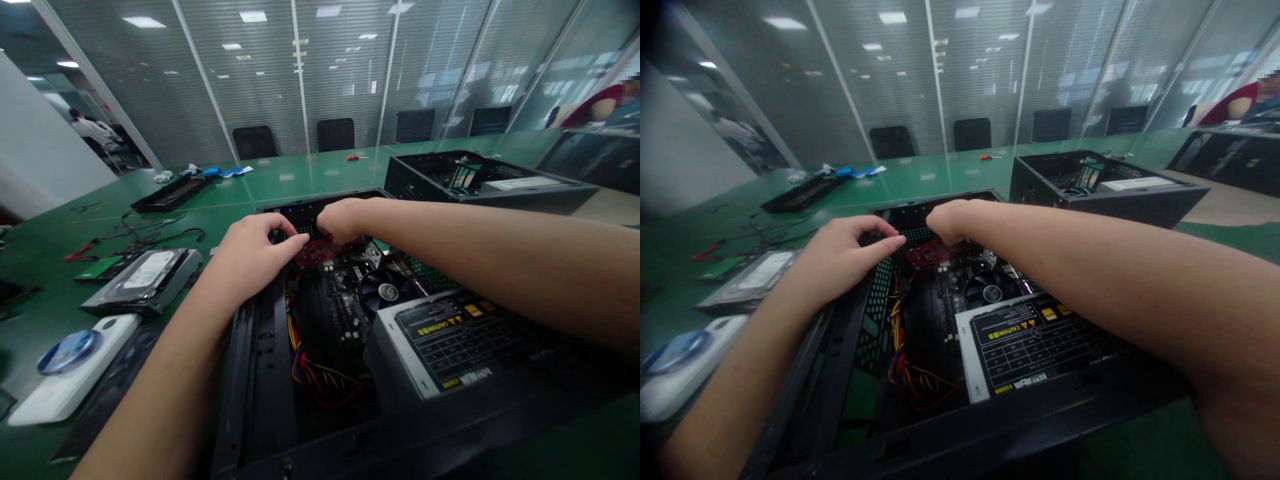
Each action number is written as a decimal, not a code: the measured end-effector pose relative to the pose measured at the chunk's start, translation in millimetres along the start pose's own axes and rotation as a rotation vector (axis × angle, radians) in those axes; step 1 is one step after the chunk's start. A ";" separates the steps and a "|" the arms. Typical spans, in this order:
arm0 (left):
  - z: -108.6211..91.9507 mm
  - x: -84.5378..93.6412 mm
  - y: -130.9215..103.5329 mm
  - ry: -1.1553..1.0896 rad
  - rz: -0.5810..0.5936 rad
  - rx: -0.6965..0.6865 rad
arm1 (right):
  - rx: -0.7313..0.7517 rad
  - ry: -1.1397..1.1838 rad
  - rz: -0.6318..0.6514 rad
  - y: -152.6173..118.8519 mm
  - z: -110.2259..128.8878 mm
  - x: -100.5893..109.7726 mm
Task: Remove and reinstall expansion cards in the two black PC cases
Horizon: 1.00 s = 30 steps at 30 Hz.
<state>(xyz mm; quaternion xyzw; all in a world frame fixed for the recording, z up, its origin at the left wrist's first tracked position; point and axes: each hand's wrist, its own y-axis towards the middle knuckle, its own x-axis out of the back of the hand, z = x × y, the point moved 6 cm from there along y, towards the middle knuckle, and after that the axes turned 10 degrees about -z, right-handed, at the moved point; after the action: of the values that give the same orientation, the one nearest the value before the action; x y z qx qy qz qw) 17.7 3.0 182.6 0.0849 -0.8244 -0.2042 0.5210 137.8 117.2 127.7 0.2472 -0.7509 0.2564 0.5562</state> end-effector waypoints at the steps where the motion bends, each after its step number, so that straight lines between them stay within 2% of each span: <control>1: 0.0 0.0 0.0 0.001 0.001 0.000 | 0.006 -0.002 0.003 -0.2 0.4 -0.2; 6: 1.4 -1.0 0.7 -0.001 0.009 -0.001 | 0.012 -0.048 -0.004 -3.5 2.7 2.9; 12: 1.4 -0.8 0.7 -0.006 0.010 0.000 | -0.048 -0.060 -0.080 -5.9 -3.3 14.3; 19: 0.6 -0.3 0.5 0.000 0.004 -0.003 | -0.065 -0.191 -0.161 -10.4 -5.3 27.9; 26: 3.2 -1.4 0.9 0.002 0.011 -0.006 | -0.103 -0.129 -0.226 -1.3 -5.2 24.1; 30: 4.0 -1.1 1.2 0.009 0.008 -0.001 | -0.106 -0.140 -0.204 -1.2 -5.4 20.7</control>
<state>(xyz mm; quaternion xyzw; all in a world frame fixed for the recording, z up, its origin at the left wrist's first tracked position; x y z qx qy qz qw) 14.7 5.5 180.6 0.0824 -0.8224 -0.2021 0.5253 137.0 118.1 149.1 0.3098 -0.7714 0.1407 0.5378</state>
